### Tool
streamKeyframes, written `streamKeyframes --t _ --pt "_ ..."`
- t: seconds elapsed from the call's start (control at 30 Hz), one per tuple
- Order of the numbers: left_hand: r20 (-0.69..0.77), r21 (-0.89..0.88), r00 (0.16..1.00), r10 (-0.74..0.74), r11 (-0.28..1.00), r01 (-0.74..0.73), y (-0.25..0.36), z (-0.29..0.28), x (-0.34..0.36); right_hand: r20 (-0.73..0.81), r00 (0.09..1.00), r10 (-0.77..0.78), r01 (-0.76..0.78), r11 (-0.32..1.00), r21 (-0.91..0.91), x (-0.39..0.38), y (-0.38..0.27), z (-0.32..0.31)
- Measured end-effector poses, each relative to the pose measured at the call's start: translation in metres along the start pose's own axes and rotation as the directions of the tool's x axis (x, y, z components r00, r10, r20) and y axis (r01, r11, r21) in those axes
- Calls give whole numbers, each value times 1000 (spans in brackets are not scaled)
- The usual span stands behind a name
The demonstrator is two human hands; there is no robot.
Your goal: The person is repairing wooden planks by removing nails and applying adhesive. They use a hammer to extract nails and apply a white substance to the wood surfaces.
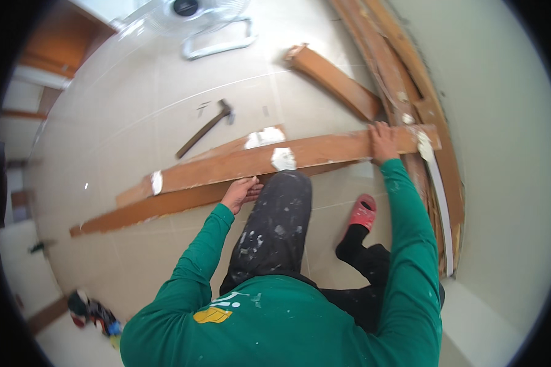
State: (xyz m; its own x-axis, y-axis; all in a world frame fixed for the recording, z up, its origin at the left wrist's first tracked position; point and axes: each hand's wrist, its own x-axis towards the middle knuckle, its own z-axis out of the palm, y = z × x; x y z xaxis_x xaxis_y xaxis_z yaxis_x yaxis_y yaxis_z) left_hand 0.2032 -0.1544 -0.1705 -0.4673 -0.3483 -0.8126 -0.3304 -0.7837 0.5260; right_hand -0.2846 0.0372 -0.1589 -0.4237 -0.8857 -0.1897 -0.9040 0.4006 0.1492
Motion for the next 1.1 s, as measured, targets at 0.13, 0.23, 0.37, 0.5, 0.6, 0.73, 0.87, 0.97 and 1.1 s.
streamKeyframes --t 0.13,0.23,0.37,0.5,0.6,0.73,0.87,0.97,1.1 --pt "-415 9 842 343 928 -374 -19 -73 -16 293 956 -4 5 1000 -1 21 -55 -66" --pt "-611 323 549 570 813 -484 -25 -118 -3 281 954 -106 78 991 111 34 -78 -72" --pt "-506 824 148 850 527 -206 -13 -158 27 264 935 -238 179 957 231 44 -121 -38" --pt "-697 701 174 696 712 -40 -14 -187 39 283 907 -312 256 942 217 33 -166 -48" --pt "-666 717 211 716 692 -83 -23 -197 38 292 911 -292 284 956 70 20 -187 -59" --pt "-585 767 264 767 629 -129 -26 -201 23 144 950 -278 268 960 85 21 -183 -40" --pt "-641 698 307 704 701 -149 -15 -210 23 97 957 -273 261 958 119 30 -177 -37" --pt "-594 730 283 753 652 -204 6 -215 26 118 959 -257 244 963 114 28 -180 -47" --pt "-452 793 280 847 525 -308 48 -208 64 129 966 -223 211 973 96 24 -170 -52"
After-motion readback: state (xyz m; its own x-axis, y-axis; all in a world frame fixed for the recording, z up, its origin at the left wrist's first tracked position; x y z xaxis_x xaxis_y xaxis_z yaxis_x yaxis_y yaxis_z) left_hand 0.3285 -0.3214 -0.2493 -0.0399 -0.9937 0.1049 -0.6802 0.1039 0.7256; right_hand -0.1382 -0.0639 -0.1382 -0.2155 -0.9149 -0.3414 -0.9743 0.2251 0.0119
